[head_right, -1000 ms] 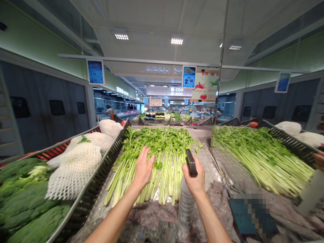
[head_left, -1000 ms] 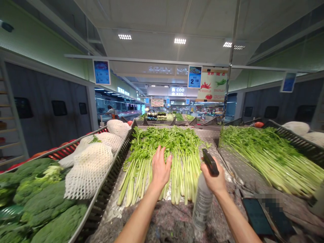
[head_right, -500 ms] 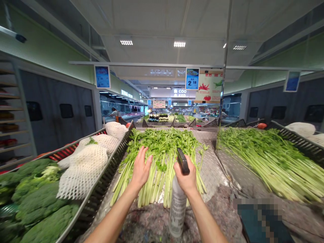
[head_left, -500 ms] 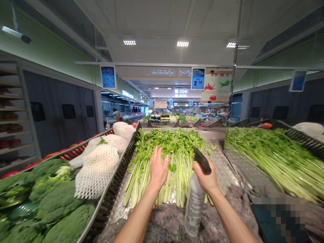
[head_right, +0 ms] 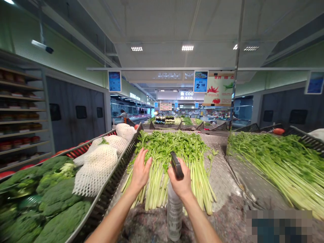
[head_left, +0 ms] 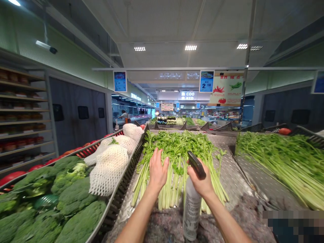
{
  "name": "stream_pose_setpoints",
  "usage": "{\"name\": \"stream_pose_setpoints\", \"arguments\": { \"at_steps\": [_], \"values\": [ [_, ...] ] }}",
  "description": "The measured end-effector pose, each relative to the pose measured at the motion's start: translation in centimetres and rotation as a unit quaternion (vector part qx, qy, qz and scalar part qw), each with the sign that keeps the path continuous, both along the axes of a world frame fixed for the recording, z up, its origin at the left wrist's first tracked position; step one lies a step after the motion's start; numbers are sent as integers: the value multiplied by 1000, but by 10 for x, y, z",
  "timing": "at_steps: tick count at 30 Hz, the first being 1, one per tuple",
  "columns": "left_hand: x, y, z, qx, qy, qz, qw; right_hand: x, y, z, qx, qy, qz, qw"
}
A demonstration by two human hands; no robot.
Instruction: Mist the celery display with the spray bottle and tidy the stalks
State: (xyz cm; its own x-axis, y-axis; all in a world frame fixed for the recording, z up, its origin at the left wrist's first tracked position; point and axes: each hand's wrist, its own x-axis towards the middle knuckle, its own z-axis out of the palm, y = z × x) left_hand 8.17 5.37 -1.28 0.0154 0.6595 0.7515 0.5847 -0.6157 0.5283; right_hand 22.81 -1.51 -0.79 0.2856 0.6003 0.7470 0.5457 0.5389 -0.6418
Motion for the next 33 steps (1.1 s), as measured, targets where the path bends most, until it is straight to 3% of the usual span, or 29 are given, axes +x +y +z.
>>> {"name": "stream_pose_setpoints", "arguments": {
  "at_steps": [13, 23, 33],
  "values": [
    [-23, 5, -1, 8, -9, 20, 1000, -31, 5, 2, 3, -38, 86, 996],
    [-30, 5, 1, 12, -13, 31, 999, -38, 2, 0, -7, -63, 123, 990],
    [-12, -1, 5, 3, -1, 15, 1000, -15, -1, -4, 5, 6, 40, 999]
  ]
}}
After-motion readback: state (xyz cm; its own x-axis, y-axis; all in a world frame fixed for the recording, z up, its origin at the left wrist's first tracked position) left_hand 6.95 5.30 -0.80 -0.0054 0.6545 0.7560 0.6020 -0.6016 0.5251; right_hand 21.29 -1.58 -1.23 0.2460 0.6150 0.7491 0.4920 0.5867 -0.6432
